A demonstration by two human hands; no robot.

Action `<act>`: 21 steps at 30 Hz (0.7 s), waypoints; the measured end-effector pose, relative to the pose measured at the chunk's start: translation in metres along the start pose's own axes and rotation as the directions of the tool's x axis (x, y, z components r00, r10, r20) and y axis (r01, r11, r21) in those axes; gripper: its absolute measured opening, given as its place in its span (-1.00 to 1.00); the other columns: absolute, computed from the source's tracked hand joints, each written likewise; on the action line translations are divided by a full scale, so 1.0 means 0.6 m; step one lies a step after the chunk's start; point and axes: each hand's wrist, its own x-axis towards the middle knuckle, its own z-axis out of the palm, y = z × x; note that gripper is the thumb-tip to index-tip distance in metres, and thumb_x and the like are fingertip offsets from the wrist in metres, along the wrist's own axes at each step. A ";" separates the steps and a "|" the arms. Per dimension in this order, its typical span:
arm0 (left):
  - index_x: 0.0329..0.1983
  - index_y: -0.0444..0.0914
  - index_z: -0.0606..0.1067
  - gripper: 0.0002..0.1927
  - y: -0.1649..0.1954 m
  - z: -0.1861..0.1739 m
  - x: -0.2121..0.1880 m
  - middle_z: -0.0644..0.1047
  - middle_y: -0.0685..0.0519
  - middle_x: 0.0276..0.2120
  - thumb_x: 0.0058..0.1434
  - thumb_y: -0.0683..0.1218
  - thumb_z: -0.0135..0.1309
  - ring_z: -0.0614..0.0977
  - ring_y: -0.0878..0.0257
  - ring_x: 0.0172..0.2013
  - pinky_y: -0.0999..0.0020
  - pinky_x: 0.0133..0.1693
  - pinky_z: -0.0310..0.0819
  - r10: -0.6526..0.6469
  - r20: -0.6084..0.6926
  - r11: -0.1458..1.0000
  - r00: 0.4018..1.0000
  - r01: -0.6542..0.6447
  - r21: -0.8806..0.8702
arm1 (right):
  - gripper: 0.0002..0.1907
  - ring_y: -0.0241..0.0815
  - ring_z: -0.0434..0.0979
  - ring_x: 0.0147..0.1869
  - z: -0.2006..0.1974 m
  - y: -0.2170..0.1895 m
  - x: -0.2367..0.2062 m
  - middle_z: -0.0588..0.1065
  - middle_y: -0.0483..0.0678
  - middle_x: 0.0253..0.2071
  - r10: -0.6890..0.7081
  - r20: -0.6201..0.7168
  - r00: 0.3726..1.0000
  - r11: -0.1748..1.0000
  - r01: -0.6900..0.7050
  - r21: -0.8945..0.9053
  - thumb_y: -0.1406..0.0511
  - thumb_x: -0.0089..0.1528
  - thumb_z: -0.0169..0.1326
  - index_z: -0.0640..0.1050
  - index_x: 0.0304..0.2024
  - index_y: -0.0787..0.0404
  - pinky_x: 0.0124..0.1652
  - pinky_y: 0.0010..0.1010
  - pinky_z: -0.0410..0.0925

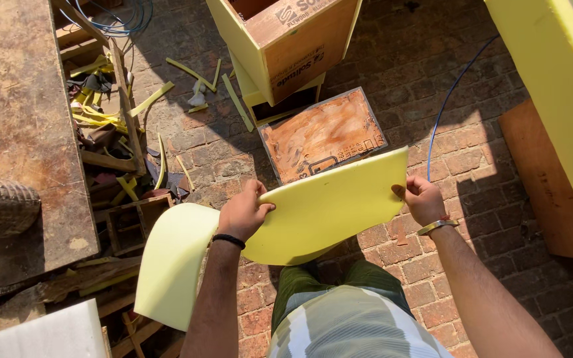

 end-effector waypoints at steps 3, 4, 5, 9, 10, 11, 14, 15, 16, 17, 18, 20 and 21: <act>0.03 -0.15 0.36 -0.62 0.012 0.007 0.068 0.64 -0.11 -0.27 0.30 0.12 0.12 0.66 -0.14 -0.20 -0.05 -0.19 0.50 0.007 -0.007 0.996 1.000 -0.007 0.092 | -0.74 -0.34 0.59 -0.22 0.000 0.014 0.038 0.62 -0.06 -0.25 0.031 -0.030 0.999 0.998 -0.030 0.057 0.24 0.29 0.22 0.59 -0.10 0.31 -0.25 -0.50 0.43; 0.04 -0.15 0.35 -0.62 0.017 0.009 0.090 0.64 -0.11 -0.26 0.31 0.12 0.10 0.66 -0.13 -0.21 -0.04 -0.19 0.50 -0.009 0.024 0.994 1.000 0.006 0.106 | -0.76 -0.35 0.60 -0.22 0.000 0.019 0.054 0.63 -0.07 -0.24 0.048 -0.038 0.998 0.995 -0.044 0.090 0.25 0.29 0.21 0.58 -0.10 0.30 -0.23 -0.50 0.45; 0.05 -0.15 0.35 -0.63 0.022 0.010 0.116 0.65 -0.11 -0.26 0.33 0.12 0.07 0.67 -0.12 -0.21 -0.03 -0.18 0.51 -0.029 0.053 0.993 0.998 0.023 0.119 | -0.77 -0.36 0.61 -0.21 0.000 0.022 0.072 0.63 -0.09 -0.24 0.063 -0.042 0.997 0.991 -0.058 0.123 0.27 0.28 0.20 0.58 -0.09 0.28 -0.22 -0.51 0.46; 0.04 -0.18 0.35 -0.61 0.041 0.011 0.224 0.63 -0.14 -0.22 0.31 0.12 0.11 0.64 -0.14 -0.17 -0.05 -0.16 0.50 -0.066 0.087 0.983 0.994 0.050 0.174 | -0.78 -0.37 0.60 -0.22 0.004 0.025 0.165 0.63 -0.08 -0.23 0.116 -0.103 0.988 0.992 -0.110 0.055 0.30 0.28 0.22 0.59 -0.07 0.29 -0.22 -0.51 0.46; 0.04 -0.17 0.36 -0.61 0.046 0.011 0.256 0.64 -0.12 -0.21 0.29 0.11 0.13 0.65 -0.11 -0.15 -0.04 -0.14 0.51 -0.092 0.085 0.981 0.992 0.076 0.179 | -0.77 -0.37 0.59 -0.23 0.006 0.023 0.195 0.63 -0.07 -0.24 0.125 -0.109 0.986 0.992 -0.126 -0.003 0.30 0.28 0.23 0.60 -0.06 0.30 -0.23 -0.50 0.45; 0.05 -0.15 0.38 -0.61 0.047 0.011 0.287 0.65 -0.09 -0.20 0.27 0.11 0.14 0.65 -0.09 -0.14 -0.02 -0.12 0.51 -0.124 0.088 0.977 0.988 0.106 0.183 | -0.76 -0.36 0.59 -0.25 0.010 0.024 0.222 0.63 -0.06 -0.24 0.140 -0.111 0.984 0.987 -0.147 -0.063 0.30 0.28 0.24 0.61 -0.06 0.30 -0.24 -0.49 0.45; 0.04 -0.11 0.43 -0.60 0.045 0.019 0.379 0.64 -0.02 -0.13 0.20 0.09 0.20 0.64 -0.04 -0.09 0.02 -0.08 0.51 -0.204 0.061 0.965 0.977 0.190 0.178 | -0.73 -0.36 0.60 -0.25 0.027 0.032 0.315 0.64 -0.06 -0.25 0.153 -0.047 0.987 0.970 -0.159 -0.186 0.28 0.28 0.26 0.61 -0.04 0.31 -0.25 -0.48 0.46; 0.04 -0.10 0.45 -0.59 0.039 0.024 0.403 0.63 0.00 -0.11 0.17 0.08 0.22 0.64 -0.02 -0.07 0.04 -0.06 0.51 -0.213 0.064 0.963 0.975 0.198 0.183 | -0.72 -0.36 0.59 -0.26 0.039 0.040 0.338 0.63 -0.08 -0.26 0.150 -0.038 0.988 0.975 -0.155 -0.159 0.28 0.27 0.26 0.60 -0.03 0.30 -0.26 -0.48 0.46; 0.02 -0.10 0.47 -0.61 0.032 0.031 0.422 0.63 0.00 -0.09 0.18 0.09 0.22 0.64 -0.01 -0.06 0.04 -0.06 0.51 -0.241 0.071 0.954 0.968 0.223 0.201 | -0.71 -0.37 0.58 -0.27 0.047 0.045 0.359 0.62 -0.10 -0.27 0.145 -0.039 0.989 0.979 -0.149 -0.137 0.28 0.26 0.26 0.60 -0.03 0.30 -0.27 -0.48 0.46; 0.01 -0.09 0.48 -0.62 0.024 0.038 0.444 0.62 0.00 -0.08 0.18 0.10 0.23 0.63 0.00 -0.05 0.04 -0.06 0.51 -0.264 0.072 0.946 0.962 0.244 0.214 | -0.70 -0.38 0.57 -0.28 0.052 0.049 0.384 0.61 -0.13 -0.28 0.130 -0.044 0.991 0.984 -0.134 -0.117 0.29 0.25 0.26 0.59 -0.03 0.30 -0.27 -0.49 0.46; -0.01 -0.09 0.50 -0.64 0.020 0.046 0.467 0.61 0.01 -0.06 0.18 0.11 0.23 0.63 0.01 -0.04 0.05 -0.05 0.51 -0.280 0.073 0.939 0.957 0.257 0.230 | -0.63 -0.36 0.53 -0.31 0.056 0.052 0.401 0.57 -0.10 -0.32 0.115 -0.061 0.991 0.977 -0.124 -0.174 0.30 0.21 0.29 0.57 0.04 0.26 -0.30 -0.47 0.44; -0.06 -0.09 0.53 -0.66 0.010 0.065 0.508 0.61 0.02 -0.08 0.17 0.11 0.24 0.63 0.01 -0.05 0.06 -0.06 0.51 -0.279 0.047 0.938 0.959 0.261 0.228 | -0.46 -0.32 0.43 -0.37 0.064 0.058 0.431 0.48 -0.05 -0.39 0.079 -0.091 0.993 0.956 -0.101 -0.277 0.32 0.15 0.33 0.52 0.18 0.18 -0.34 -0.42 0.39; -0.09 -0.08 0.55 -0.68 0.005 0.077 0.520 0.60 0.02 -0.09 0.16 0.12 0.25 0.63 0.02 -0.06 0.06 -0.06 0.51 -0.287 0.038 0.934 0.957 0.271 0.233 | -0.46 -0.32 0.44 -0.37 0.067 0.060 0.443 0.49 -0.06 -0.40 0.095 -0.075 0.993 0.949 -0.113 -0.294 0.31 0.17 0.31 0.51 0.21 0.12 -0.34 -0.41 0.39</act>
